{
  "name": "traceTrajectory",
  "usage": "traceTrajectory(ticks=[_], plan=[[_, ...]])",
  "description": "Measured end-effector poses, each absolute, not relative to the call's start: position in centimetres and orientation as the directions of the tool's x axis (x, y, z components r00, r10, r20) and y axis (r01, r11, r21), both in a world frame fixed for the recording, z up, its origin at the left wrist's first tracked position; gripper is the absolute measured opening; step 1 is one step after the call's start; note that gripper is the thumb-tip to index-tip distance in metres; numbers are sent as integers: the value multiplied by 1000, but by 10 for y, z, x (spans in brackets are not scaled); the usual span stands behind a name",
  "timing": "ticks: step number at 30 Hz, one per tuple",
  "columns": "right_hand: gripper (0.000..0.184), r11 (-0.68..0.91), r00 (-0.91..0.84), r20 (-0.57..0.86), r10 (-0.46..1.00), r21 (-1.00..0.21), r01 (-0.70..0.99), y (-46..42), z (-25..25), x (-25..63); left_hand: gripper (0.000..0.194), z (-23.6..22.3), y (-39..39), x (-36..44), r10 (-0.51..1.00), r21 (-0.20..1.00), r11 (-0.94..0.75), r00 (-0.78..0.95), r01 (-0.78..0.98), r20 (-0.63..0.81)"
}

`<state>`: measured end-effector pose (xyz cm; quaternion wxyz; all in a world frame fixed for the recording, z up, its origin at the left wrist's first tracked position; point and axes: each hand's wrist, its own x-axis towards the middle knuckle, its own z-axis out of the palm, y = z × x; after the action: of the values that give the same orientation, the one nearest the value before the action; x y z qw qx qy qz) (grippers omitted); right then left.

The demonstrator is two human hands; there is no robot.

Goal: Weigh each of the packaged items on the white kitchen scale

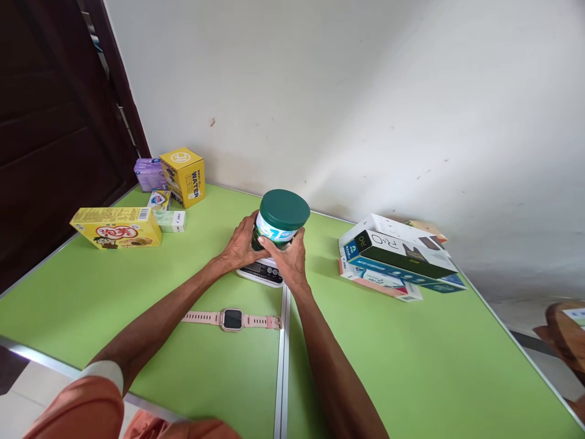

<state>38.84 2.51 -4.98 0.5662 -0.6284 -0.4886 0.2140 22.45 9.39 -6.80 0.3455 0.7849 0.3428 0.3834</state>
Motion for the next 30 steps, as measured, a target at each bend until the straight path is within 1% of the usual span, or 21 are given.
traceTrajectory(ticks=[2, 4, 6, 10, 14, 17, 23, 28, 30], plan=[[91, 198, 444, 336, 831, -923, 329, 16, -57, 395, 131, -75, 88, 215, 821, 824, -503, 443, 261, 361], [83, 246, 515, 373, 772, -922, 298, 6, -68, 404, 126, -85, 81, 204, 850, 852, -462, 395, 246, 347], [79, 227, 597, 353, 720, -933, 278, -2, -81, 413, 114, -93, 76, 196, 885, 884, -409, 337, 227, 322], [82, 140, 696, 239, 677, -970, 197, -5, -102, 425, 99, -100, 74, 194, 941, 929, -305, 219, 212, 259], [84, 106, 719, 193, 668, -981, 164, -1, -108, 428, 92, -97, 76, 197, 963, 935, -262, 130, 240, 236], [83, 110, 719, 188, 669, -982, 155, -1, -106, 428, 88, -95, 76, 195, 969, 937, -241, 115, 253, 219], [80, 117, 717, 197, 669, -980, 160, -3, -102, 428, 91, -97, 78, 193, 972, 947, -227, 119, 229, 205], [78, 105, 717, 188, 672, -982, 159, -3, -104, 429, 103, -99, 79, 194, 970, 947, -228, 132, 227, 202], [78, 104, 711, 185, 679, -982, 157, -3, -105, 430, 103, -99, 79, 194, 971, 944, -226, 132, 238, 199]])
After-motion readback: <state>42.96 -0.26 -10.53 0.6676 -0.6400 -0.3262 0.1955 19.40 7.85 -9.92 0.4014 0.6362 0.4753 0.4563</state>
